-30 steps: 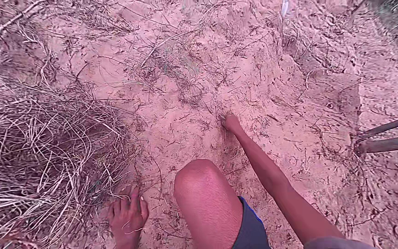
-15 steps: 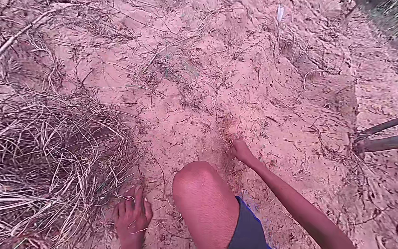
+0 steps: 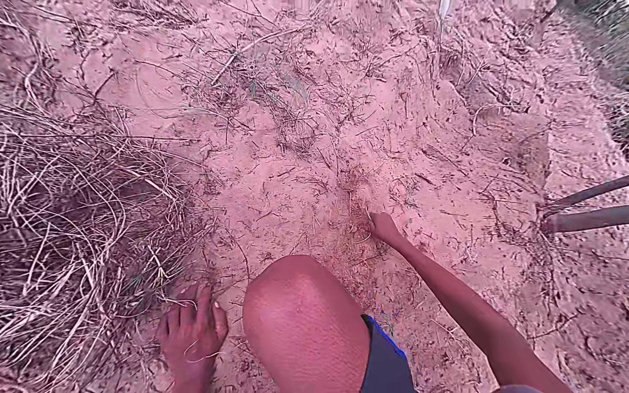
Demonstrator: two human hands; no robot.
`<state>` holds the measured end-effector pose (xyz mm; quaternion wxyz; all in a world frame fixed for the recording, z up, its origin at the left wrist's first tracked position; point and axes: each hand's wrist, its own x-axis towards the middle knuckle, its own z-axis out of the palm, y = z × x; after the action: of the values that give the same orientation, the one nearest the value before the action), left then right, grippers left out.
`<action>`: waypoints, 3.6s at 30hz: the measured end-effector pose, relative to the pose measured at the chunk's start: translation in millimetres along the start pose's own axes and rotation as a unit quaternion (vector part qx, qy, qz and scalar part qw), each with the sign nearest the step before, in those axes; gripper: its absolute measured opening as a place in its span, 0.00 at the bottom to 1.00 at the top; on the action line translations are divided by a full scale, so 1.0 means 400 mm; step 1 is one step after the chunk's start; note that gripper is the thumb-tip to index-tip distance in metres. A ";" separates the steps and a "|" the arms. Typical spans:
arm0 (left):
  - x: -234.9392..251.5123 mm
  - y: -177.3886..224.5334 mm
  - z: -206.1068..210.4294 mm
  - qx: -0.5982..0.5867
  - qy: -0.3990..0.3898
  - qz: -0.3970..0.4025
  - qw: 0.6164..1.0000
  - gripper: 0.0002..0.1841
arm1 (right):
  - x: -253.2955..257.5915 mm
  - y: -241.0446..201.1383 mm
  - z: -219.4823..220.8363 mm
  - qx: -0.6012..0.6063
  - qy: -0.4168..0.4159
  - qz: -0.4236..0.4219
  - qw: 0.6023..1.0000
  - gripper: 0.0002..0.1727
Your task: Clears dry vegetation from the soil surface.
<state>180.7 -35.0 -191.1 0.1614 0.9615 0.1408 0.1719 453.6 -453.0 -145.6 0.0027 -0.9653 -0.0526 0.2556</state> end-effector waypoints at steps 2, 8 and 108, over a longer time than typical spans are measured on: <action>-0.004 -0.007 0.006 0.005 -0.012 0.001 1.000 0.31 | -0.141 -0.080 0.010 0.014 -0.070 -0.139 0.988 0.17; -0.009 -0.021 0.020 0.018 -0.019 0.008 1.000 0.31 | -0.088 -0.108 -0.081 0.046 0.105 -0.165 0.980 0.13; -0.012 -0.023 0.054 0.085 0.062 0.000 0.994 0.25 | 0.618 -0.550 -0.458 0.150 0.073 0.025 0.986 0.33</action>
<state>182.6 -34.1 -215.0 0.0697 0.9594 0.1644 0.2183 735.7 -205.0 -101.0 0.1454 -0.9710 0.0109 0.1897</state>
